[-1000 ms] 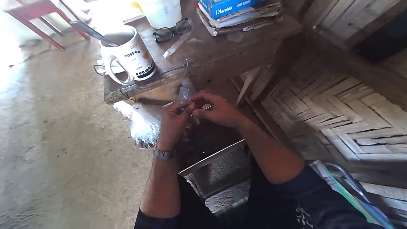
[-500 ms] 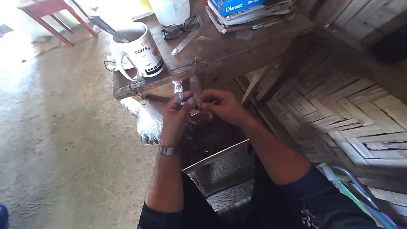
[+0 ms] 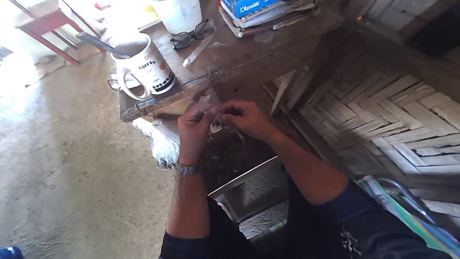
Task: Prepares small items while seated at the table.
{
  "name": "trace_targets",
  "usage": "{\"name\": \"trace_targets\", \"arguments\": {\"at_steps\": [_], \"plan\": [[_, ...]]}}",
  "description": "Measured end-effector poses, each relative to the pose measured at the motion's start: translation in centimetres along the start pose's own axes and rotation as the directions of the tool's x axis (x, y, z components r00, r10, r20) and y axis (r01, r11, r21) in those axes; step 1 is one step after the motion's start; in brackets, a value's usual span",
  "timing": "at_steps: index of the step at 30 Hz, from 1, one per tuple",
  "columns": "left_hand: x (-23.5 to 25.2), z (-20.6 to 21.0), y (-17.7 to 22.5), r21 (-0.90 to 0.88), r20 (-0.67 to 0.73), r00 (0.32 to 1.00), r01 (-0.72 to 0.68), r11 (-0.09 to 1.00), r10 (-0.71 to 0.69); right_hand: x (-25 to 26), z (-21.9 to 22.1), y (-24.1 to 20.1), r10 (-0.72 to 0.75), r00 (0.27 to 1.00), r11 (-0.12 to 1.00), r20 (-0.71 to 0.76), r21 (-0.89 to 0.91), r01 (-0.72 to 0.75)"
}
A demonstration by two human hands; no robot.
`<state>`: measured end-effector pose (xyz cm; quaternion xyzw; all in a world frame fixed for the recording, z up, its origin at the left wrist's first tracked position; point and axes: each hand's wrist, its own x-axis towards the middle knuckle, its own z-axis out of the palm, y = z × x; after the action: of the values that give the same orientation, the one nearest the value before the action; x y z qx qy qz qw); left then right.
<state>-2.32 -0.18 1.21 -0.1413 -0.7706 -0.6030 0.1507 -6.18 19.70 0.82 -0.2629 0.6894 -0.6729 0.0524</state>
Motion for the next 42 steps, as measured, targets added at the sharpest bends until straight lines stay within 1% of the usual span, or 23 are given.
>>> {"name": "trace_targets", "arguments": {"at_steps": [2, 4, 5, 8, 9, 11, 15, 20, 24, 30, 33, 35, 37, 38, 40, 41, 42], "plan": [[0.7, 0.1, 0.6, -0.006, 0.007, 1.0, 0.001, 1.0, -0.001, 0.2, -0.1, -0.4, -0.002, 1.0, 0.999, 0.015, 0.035, 0.002], [1.5, 0.1, 1.0, -0.024, 0.009, 1.0, -0.005, 1.0, 0.006, 0.5, -0.1, -0.7, -0.006, 1.0, 0.997, -0.003, 0.072, 0.006], [1.9, 0.1, 1.0, -0.04, 0.006, 1.0, -0.009, 0.999, 0.009, 0.8, 0.0, -0.7, -0.025, 0.999, 0.994, -0.036, 0.108, 0.029], [3.8, 0.3, 0.7, -0.176, -0.016, 0.999, -0.042, 0.984, 0.039, 1.8, 0.2, -0.6, -0.056, 0.988, 0.977, -0.142, 0.196, 0.084], [4.2, 0.5, 0.7, -0.178, -0.03, 0.999, -0.05, 0.983, 0.046, 2.0, 0.3, -0.6, -0.06, 0.983, 0.975, -0.174, 0.201, 0.095], [4.8, 0.9, 1.0, -0.139, -0.078, 0.996, -0.062, 0.988, 0.051, 2.5, 0.6, -0.7, -0.067, 0.972, 0.975, -0.224, 0.194, 0.111], [5.3, 1.8, 1.6, -0.09, -0.181, 0.983, -0.033, 0.995, 0.016, 3.2, 1.0, -0.8, -0.029, 0.965, 0.971, -0.26, 0.224, 0.089], [5.7, 2.1, 1.8, -0.038, -0.244, 0.969, 0.021, 0.999, -0.029, 3.4, 1.0, -0.9, 0.043, 0.959, 0.963, -0.28, 0.267, 0.035], [5.7, 2.3, 1.9, 0.004, -0.29, 0.957, 0.01, 1.0, -0.009, 3.6, 1.1, -1.0, 0.079, 0.954, 0.962, -0.289, 0.272, 0.003], [5.8, 2.3, 1.6, 0.107, -0.3, 0.953, -0.006, 0.994, 0.038, 3.8, 1.1, -1.0, 0.144, 0.952, 0.953, -0.271, 0.297, -0.06], [5.7, 2.2, 1.7, 0.205, -0.3, 0.953, 0.014, 0.979, 0.049, 3.9, 1.2, -0.9, 0.198, 0.946, 0.95, -0.257, 0.289, -0.12], [5.6, 2.3, 1.8, 0.234, -0.296, 0.953, 0.007, 0.972, 0.064, 4.0, 1.3, -0.4, 0.237, 0.94, 0.944, -0.246, 0.287, -0.163], [5.5, 2.5, 2.0, 0.176, -0.281, 0.955, -0.043, 0.984, 0.092, 3.9, 1.3, 0.3, 0.269, 0.934, 0.951, -0.234, 0.215, -0.22], [5.4, 2.6, 2.1, 0.123, -0.283, 0.954, -0.07, 0.99, 0.102, 3.9, 1.3, 0.8, 0.264, 0.935, 0.961, -0.237, 0.143, -0.236], [5.1, 2.1, 2.4, -0.023, -0.269, 0.959, -0.097, 0.995, 0.087, 3.6, 1.5, 1.3, 0.211, 0.947, 0.97, -0.241, -0.071, -0.234], [4.7, 1.7, 2.6, -0.09, -0.243, 0.969, -0.074, 0.993, 0.051, 3.2, 1.6, 1.3, 0.171, 0.955, 0.96, -0.244, -0.178, -0.217], [3.9, 1.3, 2.9, -0.142, -0.207, 0.978, -0.024, 0.99, -0.006, 2.7, 1.7, 1.2, 0.131, 0.96, 0.947, -0.248, -0.255, -0.195]]}}
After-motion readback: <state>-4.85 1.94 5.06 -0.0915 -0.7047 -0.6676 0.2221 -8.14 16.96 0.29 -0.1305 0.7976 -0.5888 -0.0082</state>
